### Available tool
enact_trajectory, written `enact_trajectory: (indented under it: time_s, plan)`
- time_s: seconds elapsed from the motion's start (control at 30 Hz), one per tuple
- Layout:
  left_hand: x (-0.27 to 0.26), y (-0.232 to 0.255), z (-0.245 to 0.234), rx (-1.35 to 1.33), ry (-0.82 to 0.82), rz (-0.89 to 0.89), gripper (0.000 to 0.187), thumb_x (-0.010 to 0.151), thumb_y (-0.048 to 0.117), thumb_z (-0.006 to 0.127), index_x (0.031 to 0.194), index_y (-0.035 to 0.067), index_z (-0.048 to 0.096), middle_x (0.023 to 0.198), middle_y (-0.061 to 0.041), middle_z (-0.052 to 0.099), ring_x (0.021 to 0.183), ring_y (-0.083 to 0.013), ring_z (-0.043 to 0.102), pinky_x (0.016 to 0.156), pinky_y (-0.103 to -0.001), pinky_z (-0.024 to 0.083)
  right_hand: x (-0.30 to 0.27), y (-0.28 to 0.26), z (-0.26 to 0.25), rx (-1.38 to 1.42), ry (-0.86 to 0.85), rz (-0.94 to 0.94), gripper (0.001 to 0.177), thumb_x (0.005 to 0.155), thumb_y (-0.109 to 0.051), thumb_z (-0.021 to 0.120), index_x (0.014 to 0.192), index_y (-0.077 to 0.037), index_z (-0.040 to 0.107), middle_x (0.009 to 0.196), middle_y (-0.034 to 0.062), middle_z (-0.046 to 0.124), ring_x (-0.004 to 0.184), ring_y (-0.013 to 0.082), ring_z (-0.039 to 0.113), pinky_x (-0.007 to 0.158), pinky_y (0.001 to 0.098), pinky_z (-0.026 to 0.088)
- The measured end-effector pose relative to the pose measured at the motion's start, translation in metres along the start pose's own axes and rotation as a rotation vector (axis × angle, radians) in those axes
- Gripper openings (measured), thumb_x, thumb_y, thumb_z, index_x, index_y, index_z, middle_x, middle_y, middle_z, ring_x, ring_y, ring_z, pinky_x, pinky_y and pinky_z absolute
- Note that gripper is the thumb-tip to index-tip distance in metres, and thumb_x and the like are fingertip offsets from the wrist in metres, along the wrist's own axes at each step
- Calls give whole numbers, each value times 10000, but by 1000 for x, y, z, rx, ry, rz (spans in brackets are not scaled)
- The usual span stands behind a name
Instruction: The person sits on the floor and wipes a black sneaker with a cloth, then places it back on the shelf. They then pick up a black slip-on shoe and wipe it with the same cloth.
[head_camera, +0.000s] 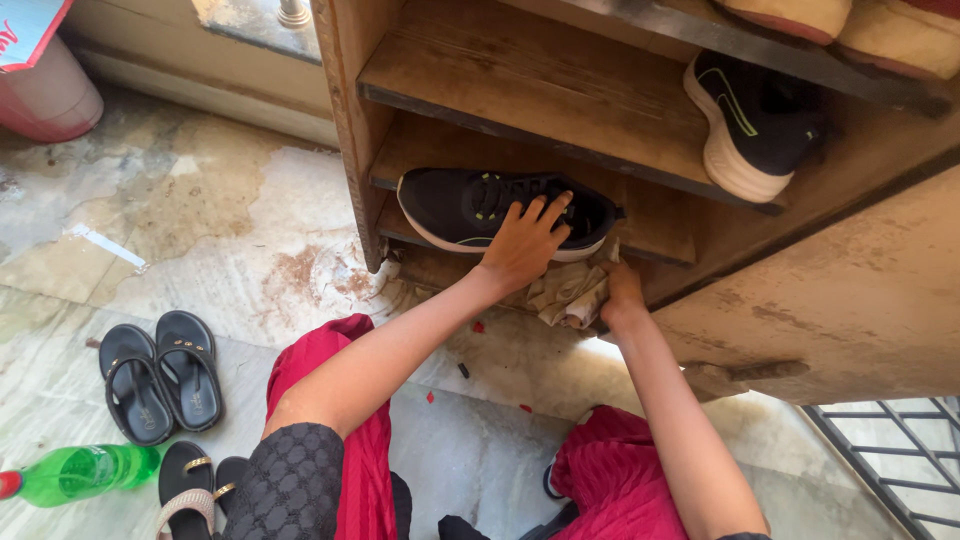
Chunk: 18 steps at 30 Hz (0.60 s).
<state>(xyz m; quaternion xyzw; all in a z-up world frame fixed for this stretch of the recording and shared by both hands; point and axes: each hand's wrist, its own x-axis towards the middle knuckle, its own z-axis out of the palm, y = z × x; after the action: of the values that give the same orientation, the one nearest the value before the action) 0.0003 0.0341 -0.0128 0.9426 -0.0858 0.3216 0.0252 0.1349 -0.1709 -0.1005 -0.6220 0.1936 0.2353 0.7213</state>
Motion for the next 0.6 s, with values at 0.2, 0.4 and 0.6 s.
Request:
enact_trajectory:
  time_s: [0.2, 0.4, 0.6]
  plan:
    - [0, -1, 3, -26, 10, 15, 246, 859, 140, 640, 1085, 119, 733, 1507, -139, 490, 1272, -344, 501, 976, -468, 450, -46, -9, 28, -98, -10, -146, 427, 893, -39, 558, 1307, -109, 634, 1111, 114, 700, 963, 278, 675, 773, 463, 571]
    - [3, 0, 9, -52, 12, -8, 205, 860, 140, 639, 1043, 98, 722, 1496, -148, 497, 1262, -344, 507, 990, -425, 459, -87, -25, 40, -52, -51, -173, 426, 873, -7, 568, 1288, -66, 648, 1057, 122, 694, 898, 289, 668, 707, 474, 572]
    - [7, -3, 7, -76, 34, 7, 203, 849, 129, 628, 1026, 86, 720, 1484, -164, 503, 1226, -332, 520, 987, -416, 464, -121, -35, 42, 30, -211, -341, 416, 855, 39, 607, 1265, -5, 659, 1039, 98, 712, 917, 206, 672, 801, 351, 555]
